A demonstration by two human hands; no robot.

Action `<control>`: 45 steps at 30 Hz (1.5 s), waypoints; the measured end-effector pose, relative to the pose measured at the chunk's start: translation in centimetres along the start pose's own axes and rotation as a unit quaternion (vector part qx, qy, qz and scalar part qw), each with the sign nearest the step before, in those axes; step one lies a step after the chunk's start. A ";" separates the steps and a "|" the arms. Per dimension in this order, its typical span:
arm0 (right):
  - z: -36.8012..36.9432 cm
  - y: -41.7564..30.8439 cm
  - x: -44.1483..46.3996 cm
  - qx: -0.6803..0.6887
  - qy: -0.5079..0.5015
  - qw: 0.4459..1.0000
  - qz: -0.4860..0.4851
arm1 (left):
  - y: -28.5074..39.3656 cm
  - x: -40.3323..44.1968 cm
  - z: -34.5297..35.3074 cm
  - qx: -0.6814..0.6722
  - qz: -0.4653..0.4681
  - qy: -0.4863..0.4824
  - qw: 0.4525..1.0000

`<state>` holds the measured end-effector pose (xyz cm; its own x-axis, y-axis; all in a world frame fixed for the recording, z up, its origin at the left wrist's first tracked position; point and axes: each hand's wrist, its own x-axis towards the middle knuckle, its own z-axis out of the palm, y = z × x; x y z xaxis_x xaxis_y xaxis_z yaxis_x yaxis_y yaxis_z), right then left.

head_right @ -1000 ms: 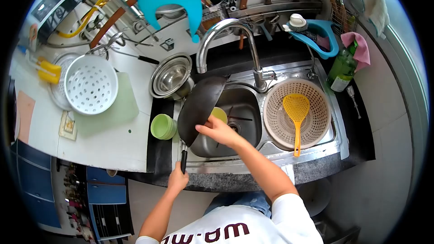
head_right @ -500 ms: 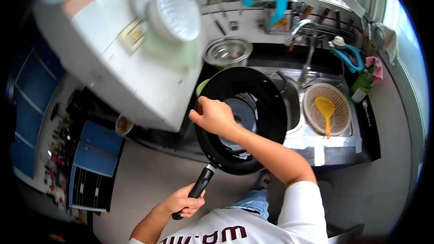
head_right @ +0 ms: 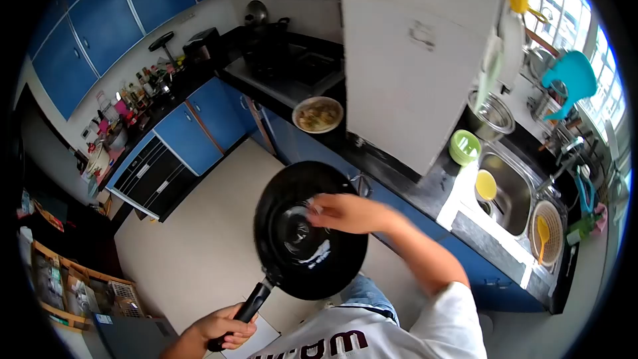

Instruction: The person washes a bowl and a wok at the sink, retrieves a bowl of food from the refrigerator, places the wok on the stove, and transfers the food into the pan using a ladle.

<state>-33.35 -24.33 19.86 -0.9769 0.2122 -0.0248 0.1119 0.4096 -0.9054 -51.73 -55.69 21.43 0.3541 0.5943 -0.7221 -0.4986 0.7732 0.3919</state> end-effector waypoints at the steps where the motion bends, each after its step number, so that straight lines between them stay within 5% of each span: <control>1: -2.4 -1.5 -2.4 -0.050 -0.020 0.998 0.040 | 0.4 -0.7 -1.4 -0.019 0.016 0.018 1.000; 3: -7.7 0.9 -9.6 -0.050 0.089 0.995 0.018 | 2.4 -1.9 -2.8 -0.057 0.031 0.050 0.997; 4: -9.2 0.3 -13.4 0.041 0.255 0.963 0.077 | 2.8 -2.0 -4.6 -0.094 0.060 0.051 0.992; 5: -10.9 6.1 -18.8 0.172 0.393 0.903 -0.017 | 3.7 -1.9 -6.3 -0.131 0.087 0.051 0.986; 7: -11.0 5.1 -17.9 0.030 0.473 0.828 0.299 | 7.3 -0.9 -8.7 -0.132 0.134 0.054 0.981; 8: -10.4 6.8 -16.2 -0.168 0.259 0.806 0.505 | 9.3 0.2 -10.2 -0.141 0.155 0.042 0.977; 10: -7.4 12.0 -10.6 0.075 0.172 0.800 0.570 | 14.3 2.5 -13.0 -0.122 0.190 0.036 0.974; 12: -6.3 11.5 -0.9 0.187 0.038 0.892 0.410 | 20.8 4.8 -14.6 -0.099 0.210 0.024 0.972; 14: -5.7 13.1 6.3 0.101 -0.059 0.911 0.395 | 26.4 6.9 -16.7 -0.109 0.220 -0.009 0.969; 23: -11.9 12.1 23.8 0.036 0.056 0.954 0.292 | 50.2 19.8 -22.9 -0.147 0.153 -0.263 0.941; 27: -10.8 15.1 31.8 -0.093 0.137 0.977 0.135 | 59.8 26.6 -24.9 -0.187 0.073 -0.367 0.908; 33: -11.3 15.7 43.6 -0.074 0.145 0.939 0.304 | 70.2 32.6 -28.1 -0.174 -0.014 -0.390 0.904; 35: -11.9 15.0 46.7 0.059 0.178 0.917 0.352 | 72.6 33.3 -28.6 -0.177 -0.042 -0.395 0.901; 45: -14.3 14.7 53.4 0.143 0.131 0.884 0.425 | 75.9 35.5 -30.4 -0.121 -0.070 -0.419 0.897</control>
<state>-81.27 5.73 11.35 -0.4825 0.5496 -0.6820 0.6975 -0.2298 -0.6787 -101.01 17.36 8.21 0.8465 0.5314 -0.0336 -0.5243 0.8429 0.1214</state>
